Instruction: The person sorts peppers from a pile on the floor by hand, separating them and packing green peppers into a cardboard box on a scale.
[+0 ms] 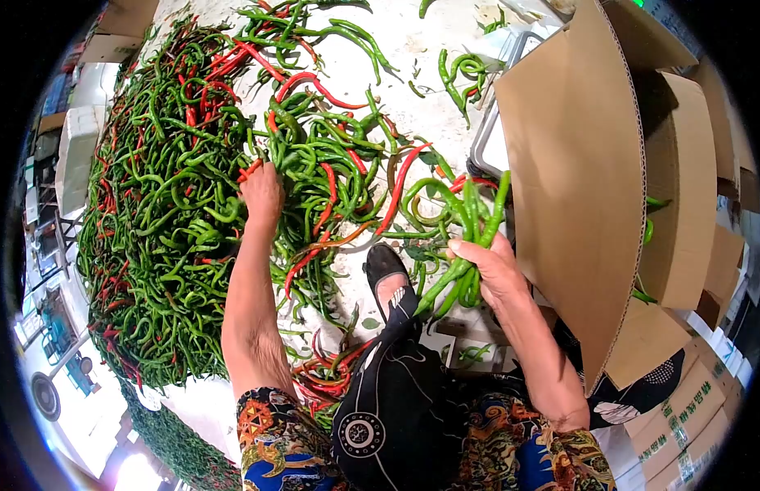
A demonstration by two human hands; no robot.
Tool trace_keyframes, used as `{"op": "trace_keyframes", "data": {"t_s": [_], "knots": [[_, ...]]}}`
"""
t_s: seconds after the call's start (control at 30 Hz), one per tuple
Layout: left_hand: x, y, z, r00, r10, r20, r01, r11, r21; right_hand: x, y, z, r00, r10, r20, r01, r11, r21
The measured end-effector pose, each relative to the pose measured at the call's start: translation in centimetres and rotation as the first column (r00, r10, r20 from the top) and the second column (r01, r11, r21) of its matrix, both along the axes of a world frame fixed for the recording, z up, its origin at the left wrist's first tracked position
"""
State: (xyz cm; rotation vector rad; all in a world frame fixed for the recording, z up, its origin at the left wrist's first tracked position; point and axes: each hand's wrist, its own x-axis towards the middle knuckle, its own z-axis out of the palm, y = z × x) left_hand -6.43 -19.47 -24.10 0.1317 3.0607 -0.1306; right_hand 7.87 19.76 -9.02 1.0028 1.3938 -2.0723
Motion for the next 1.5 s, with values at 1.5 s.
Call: {"op": "trace_keyframes", "data": {"t_s": [1.5], "knots": [[16.2, 21.1, 11.6, 0.718, -0.388, 0.577, -0.544, 0.205, 0.814, 2.0, 0.5, -2.4, 0.999, -0.022, -0.027, 0.013, 0.955, -0.296]]}}
